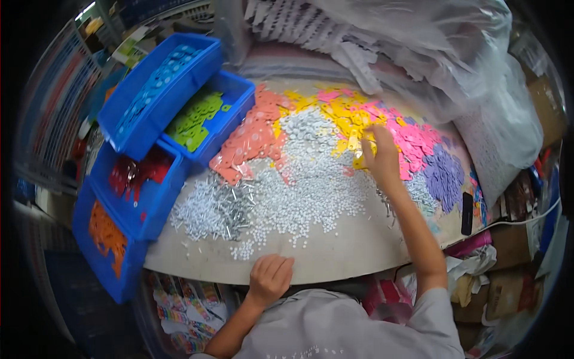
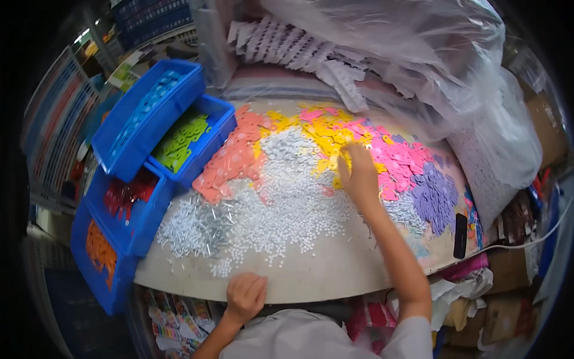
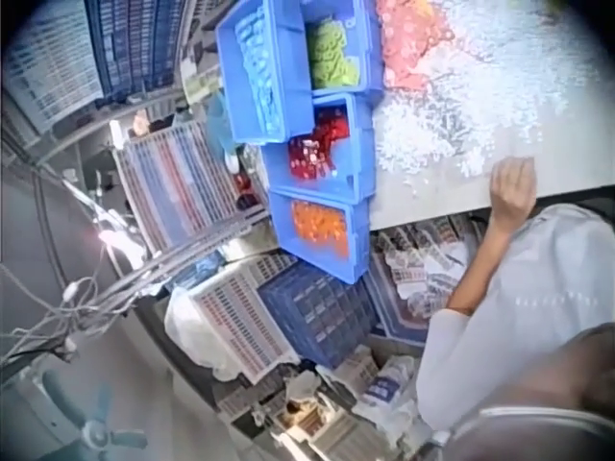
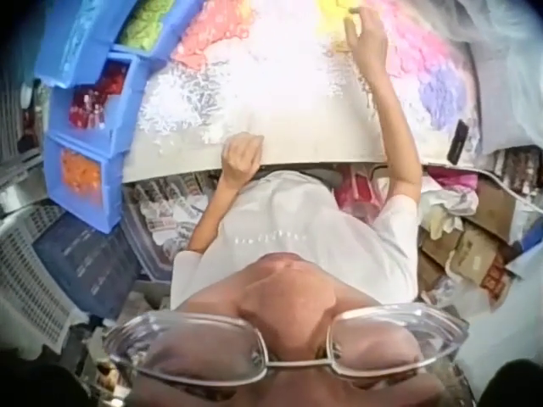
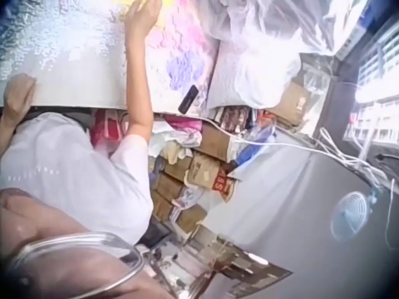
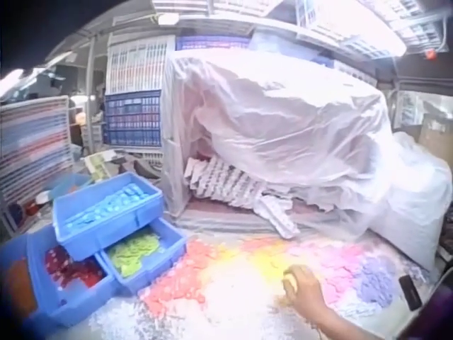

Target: Assembling a toy xylophone by manually placing colorful plastic bars into a white frame.

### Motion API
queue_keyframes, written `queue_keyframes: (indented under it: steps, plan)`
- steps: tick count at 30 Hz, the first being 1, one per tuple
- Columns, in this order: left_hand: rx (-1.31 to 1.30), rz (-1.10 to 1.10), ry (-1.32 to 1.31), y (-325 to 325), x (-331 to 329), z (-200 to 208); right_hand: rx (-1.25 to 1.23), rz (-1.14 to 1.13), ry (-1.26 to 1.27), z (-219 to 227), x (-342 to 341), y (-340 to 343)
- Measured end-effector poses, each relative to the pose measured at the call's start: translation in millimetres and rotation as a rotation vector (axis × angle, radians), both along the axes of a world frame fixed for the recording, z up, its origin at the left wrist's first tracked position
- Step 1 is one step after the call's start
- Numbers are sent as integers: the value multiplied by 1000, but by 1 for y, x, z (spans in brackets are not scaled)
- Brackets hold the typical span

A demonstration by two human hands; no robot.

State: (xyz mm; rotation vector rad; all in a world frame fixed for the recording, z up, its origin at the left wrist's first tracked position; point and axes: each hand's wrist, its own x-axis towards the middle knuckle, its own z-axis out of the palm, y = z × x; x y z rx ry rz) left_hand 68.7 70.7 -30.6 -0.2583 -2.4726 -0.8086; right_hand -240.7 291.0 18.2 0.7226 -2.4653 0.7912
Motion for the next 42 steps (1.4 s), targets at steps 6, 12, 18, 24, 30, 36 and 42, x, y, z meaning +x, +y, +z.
queue_keyframes:
  steps: [6, 12, 18, 24, 30, 36, 42]
  plan:
    - [11, 54, -35, 2, -8, 0, 31, -237, 28, -23, -202, 7]
    - [-4, 119, -101, 3, -2, -10, 388, -356, -135, -31, -228, -7]
    - [57, 111, -95, 4, -7, -3, 434, -256, -170, -15, -208, 3]
    - [71, 99, -83, 5, -13, 2, 376, -189, -87, 49, -153, 50]
    - [204, 117, -130, 7, -17, 10, -177, -133, -238, 71, -42, 54]
    - [973, -33, -254, 31, -39, 31, -645, 144, -747, 26, 150, 21]
    - [1433, 201, -315, 46, -47, 11, -592, 460, -1053, -4, 227, -9]
